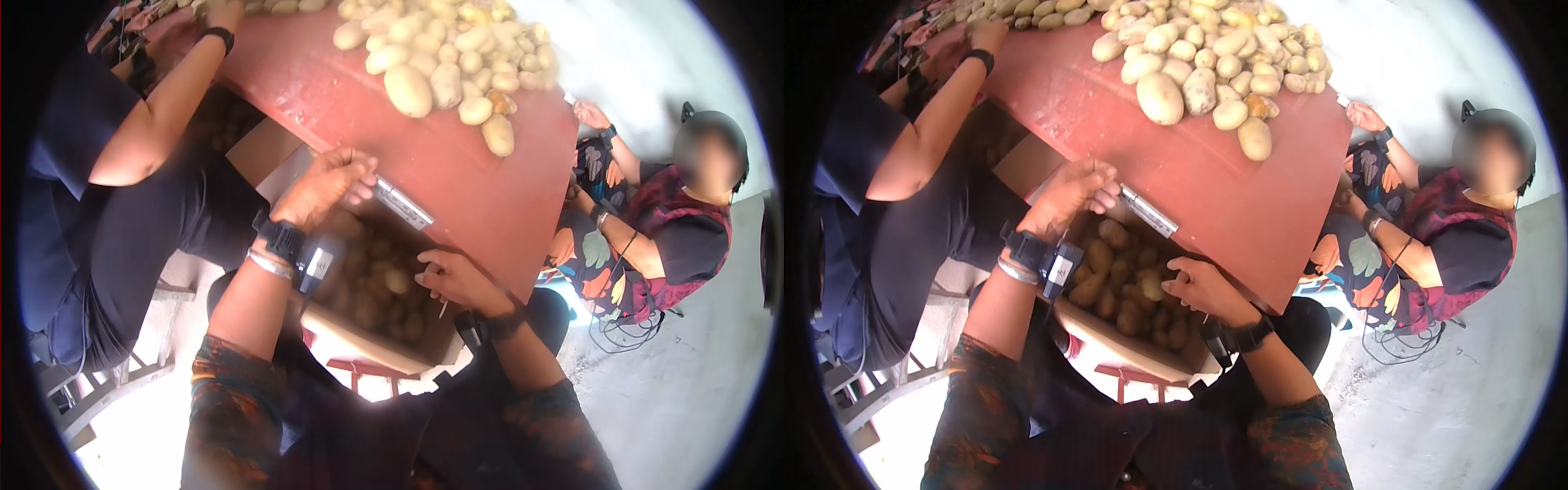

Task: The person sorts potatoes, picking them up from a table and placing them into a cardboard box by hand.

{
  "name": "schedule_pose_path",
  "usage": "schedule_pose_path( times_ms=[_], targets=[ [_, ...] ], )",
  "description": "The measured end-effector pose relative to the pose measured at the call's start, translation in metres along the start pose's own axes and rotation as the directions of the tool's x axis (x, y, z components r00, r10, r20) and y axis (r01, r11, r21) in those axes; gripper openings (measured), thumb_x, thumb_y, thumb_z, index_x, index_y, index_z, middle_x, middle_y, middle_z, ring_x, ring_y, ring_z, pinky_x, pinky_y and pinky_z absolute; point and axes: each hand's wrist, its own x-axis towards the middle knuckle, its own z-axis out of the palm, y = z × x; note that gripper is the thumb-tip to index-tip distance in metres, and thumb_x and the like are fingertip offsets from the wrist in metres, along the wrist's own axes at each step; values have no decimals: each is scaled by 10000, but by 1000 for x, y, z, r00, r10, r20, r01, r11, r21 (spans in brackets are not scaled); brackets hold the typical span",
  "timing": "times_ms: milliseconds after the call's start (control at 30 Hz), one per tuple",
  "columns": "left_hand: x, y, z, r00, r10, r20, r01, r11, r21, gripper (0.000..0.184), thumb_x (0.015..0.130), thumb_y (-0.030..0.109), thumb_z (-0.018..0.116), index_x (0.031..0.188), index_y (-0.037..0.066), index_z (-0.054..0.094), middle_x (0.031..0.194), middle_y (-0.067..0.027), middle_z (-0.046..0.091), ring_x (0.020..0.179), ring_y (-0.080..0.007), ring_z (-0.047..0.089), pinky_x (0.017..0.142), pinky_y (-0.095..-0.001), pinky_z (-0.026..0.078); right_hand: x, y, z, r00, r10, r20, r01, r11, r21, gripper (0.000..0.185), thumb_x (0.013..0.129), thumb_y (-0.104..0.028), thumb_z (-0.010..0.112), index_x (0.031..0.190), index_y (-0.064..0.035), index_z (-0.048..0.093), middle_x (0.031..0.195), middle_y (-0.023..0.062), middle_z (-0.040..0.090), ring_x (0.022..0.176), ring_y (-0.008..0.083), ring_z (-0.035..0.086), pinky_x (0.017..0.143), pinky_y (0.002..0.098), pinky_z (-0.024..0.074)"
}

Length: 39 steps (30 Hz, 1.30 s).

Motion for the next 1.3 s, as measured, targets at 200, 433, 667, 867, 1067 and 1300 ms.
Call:
schedule_pose_path(
  times_ms=[200,433,667,867,1067,1300],
  targets=[
    [2,0,11,999,-15,-28,13,999,-41,203,880,203,566,981,27,564,816,-47,614,672,-96,587,605,-203,463,-27,-64,-59,845,-391,-366,345,920,-187,314,840,-214,608,1080,-13,585,850,87,624,758,166,600,696,297,479],
    [3,1,10,1000,20,13,-19,999,-49,213,886,212,572,981,21,563,816,-47,612,673,-98,589,612,-204,468,72,-72,-171,544,-601,-585,157,758,-633,390,805,-213,612,1148,-45,533,1092,182,584,1004,339,561,835,407,446],
    [4,7,10,999,4,45,-4,1000,-10,207,896,212,554,987,26,563,838,-32,605,718,-94,587,630,-207,467,158,-56,-200,592,-625,-508,6,634,-774,505,743,-247,662,1188,-75,496,1156,135,558,1064,347,525,859,414,431],
    [6,2,8,996,24,86,-24,1000,-6,216,894,215,551,999,26,562,857,-26,597,734,-93,583,641,-211,459,118,-85,-194,758,-501,-418,89,715,-694,544,687,-214,719,1144,-19,497,1109,162,566,1048,289,545,869,370,429],
    [2,2,12,992,50,112,-51,999,2,242,875,232,575,1005,29,560,855,-24,598,724,-85,572,634,-210,457,124,-62,-194,821,-410,-397,250,884,-395,604,673,-173,738,1187,-3,470,1071,119,569,1029,221,539,879,322,417],
    [0,-1,9,990,56,126,-54,998,-20,261,866,251,587,1008,34,560,852,-8,598,728,-74,560,622,-201,452,78,-51,-144,760,-612,-220,478,755,-449,666,710,-87,705,1297,-23,395,1244,121,494,1174,217,453,981,318,357]
  ],
)
